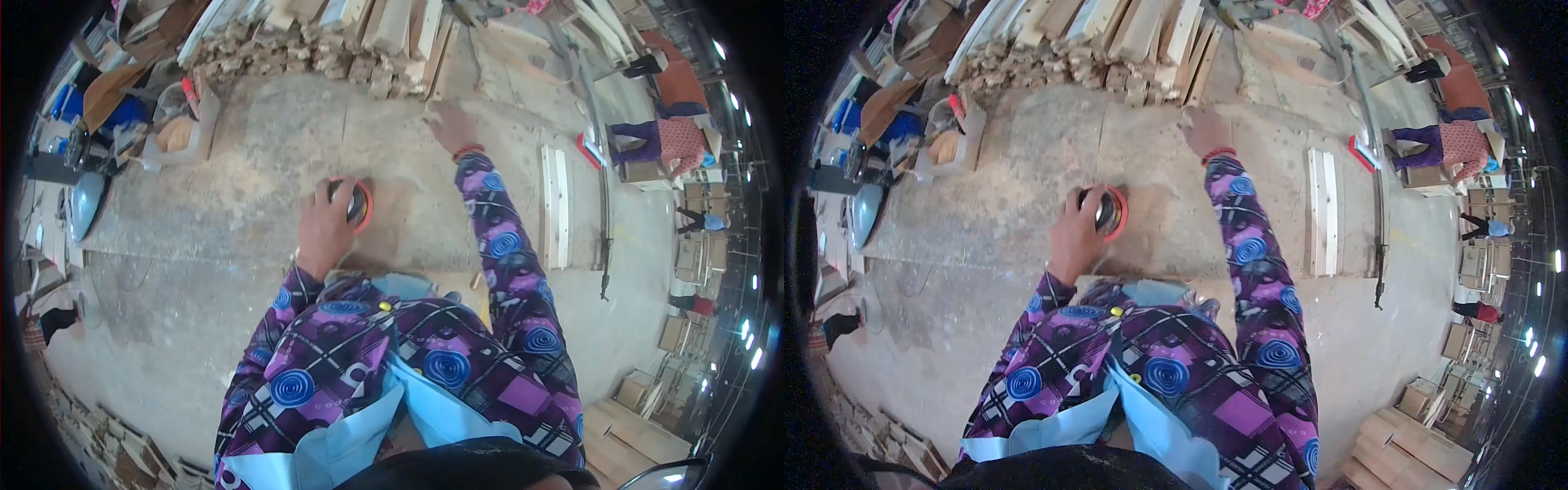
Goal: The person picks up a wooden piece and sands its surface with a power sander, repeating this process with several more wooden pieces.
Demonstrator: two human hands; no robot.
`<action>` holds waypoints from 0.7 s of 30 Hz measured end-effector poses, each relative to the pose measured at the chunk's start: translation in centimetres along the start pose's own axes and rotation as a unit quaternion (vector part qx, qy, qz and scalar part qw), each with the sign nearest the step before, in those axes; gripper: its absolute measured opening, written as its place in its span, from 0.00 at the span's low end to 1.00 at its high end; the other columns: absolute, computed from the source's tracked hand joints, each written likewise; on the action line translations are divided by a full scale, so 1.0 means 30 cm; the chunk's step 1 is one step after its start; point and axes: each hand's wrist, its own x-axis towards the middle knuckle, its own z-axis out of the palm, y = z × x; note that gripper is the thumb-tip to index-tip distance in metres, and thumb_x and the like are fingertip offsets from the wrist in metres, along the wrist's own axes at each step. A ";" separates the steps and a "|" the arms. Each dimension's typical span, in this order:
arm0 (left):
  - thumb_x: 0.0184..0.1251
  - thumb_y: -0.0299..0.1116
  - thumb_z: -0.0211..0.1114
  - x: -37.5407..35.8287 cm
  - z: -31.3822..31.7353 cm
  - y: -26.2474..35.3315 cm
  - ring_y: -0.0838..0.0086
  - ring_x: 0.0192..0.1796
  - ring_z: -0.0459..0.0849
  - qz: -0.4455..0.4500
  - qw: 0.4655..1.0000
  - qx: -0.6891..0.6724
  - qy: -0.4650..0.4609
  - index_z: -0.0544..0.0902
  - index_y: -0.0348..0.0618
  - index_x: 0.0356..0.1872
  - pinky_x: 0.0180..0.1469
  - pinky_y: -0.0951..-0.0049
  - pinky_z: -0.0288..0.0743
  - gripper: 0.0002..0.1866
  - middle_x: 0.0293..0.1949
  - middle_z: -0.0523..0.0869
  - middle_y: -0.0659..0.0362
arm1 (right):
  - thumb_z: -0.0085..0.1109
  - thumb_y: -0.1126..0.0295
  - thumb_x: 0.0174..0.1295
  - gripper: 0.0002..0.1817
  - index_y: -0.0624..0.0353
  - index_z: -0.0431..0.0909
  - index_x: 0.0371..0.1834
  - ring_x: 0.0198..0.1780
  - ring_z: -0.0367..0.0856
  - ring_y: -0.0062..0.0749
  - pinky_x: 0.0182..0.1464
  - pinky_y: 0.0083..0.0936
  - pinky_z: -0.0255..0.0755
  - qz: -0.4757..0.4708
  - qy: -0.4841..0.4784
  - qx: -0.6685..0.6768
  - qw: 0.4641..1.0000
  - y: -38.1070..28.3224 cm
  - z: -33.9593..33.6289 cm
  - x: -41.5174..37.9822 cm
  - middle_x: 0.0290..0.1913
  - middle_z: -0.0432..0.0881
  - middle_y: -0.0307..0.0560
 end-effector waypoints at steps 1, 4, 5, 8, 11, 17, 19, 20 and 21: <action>0.52 0.25 0.73 -0.002 -0.010 0.026 0.45 0.57 0.81 0.007 1.000 -0.011 -0.004 0.74 0.57 0.66 0.51 0.52 0.82 0.36 0.61 0.76 0.48 | 0.60 0.59 0.65 0.17 0.48 0.83 0.55 0.56 0.82 0.55 0.52 0.50 0.77 0.019 -0.016 -0.029 0.999 0.000 0.001 0.038 0.57 0.80 0.56; 0.51 0.25 0.73 -0.013 0.005 0.042 0.46 0.57 0.81 0.020 1.000 -0.008 -0.006 0.74 0.58 0.66 0.51 0.52 0.82 0.37 0.61 0.76 0.48 | 0.59 0.58 0.65 0.14 0.48 0.85 0.50 0.52 0.84 0.57 0.49 0.49 0.77 0.051 0.005 -0.017 0.999 0.028 0.028 0.081 0.48 0.84 0.56; 0.51 0.25 0.73 -0.023 0.005 0.048 0.46 0.57 0.81 0.018 1.000 -0.012 -0.015 0.74 0.58 0.66 0.52 0.53 0.82 0.37 0.61 0.76 0.48 | 0.60 0.58 0.65 0.14 0.50 0.86 0.48 0.49 0.85 0.56 0.48 0.48 0.78 0.054 0.034 0.028 0.998 0.048 0.040 0.060 0.44 0.85 0.55; 0.51 0.26 0.74 -0.009 -0.002 0.061 0.46 0.58 0.81 0.012 1.000 -0.015 -0.021 0.74 0.58 0.66 0.52 0.54 0.82 0.37 0.61 0.76 0.48 | 0.63 0.59 0.64 0.12 0.54 0.87 0.41 0.39 0.86 0.49 0.43 0.41 0.78 0.072 0.098 0.164 0.979 0.110 0.028 0.024 0.32 0.86 0.51; 0.50 0.26 0.74 -0.016 -0.005 0.046 0.47 0.59 0.81 0.012 1.000 -0.012 -0.018 0.74 0.59 0.66 0.53 0.54 0.82 0.38 0.62 0.76 0.49 | 0.65 0.64 0.65 0.10 0.60 0.87 0.39 0.33 0.84 0.31 0.39 0.29 0.77 0.129 0.077 0.344 0.927 0.114 -0.045 -0.171 0.27 0.84 0.43; 0.52 0.27 0.73 -0.009 -0.053 0.026 0.47 0.59 0.80 0.000 0.999 -0.042 -0.012 0.76 0.58 0.65 0.56 0.52 0.79 0.34 0.61 0.77 0.50 | 0.58 0.73 0.72 0.17 0.62 0.77 0.63 0.48 0.83 0.23 0.51 0.24 0.81 0.199 -0.007 0.540 0.818 0.055 -0.231 -0.766 0.47 0.84 0.41; 0.53 0.28 0.73 -0.007 -0.059 0.044 0.47 0.59 0.80 -0.015 0.999 -0.028 -0.025 0.76 0.58 0.65 0.55 0.52 0.79 0.34 0.60 0.78 0.50 | 0.56 0.74 0.73 0.24 0.60 0.70 0.71 0.51 0.83 0.25 0.53 0.27 0.82 0.235 0.011 0.600 0.765 0.033 -0.299 -0.934 0.52 0.82 0.43; 0.53 0.28 0.74 -0.008 -0.060 0.050 0.47 0.59 0.80 -0.023 0.999 -0.021 -0.034 0.76 0.58 0.65 0.55 0.52 0.80 0.34 0.60 0.78 0.50 | 0.56 0.74 0.73 0.26 0.59 0.67 0.73 0.51 0.83 0.26 0.53 0.27 0.82 0.262 0.020 0.612 0.746 0.051 -0.311 -0.996 0.52 0.82 0.44; 0.53 0.29 0.74 0.016 -0.129 -0.082 0.47 0.59 0.81 -0.036 0.999 -0.010 -0.040 0.75 0.57 0.65 0.55 0.52 0.79 0.34 0.59 0.78 0.48 | 0.55 0.74 0.73 0.27 0.59 0.64 0.75 0.51 0.83 0.27 0.53 0.28 0.82 0.291 0.027 0.625 0.724 -0.061 -0.262 -1.010 0.53 0.82 0.45</action>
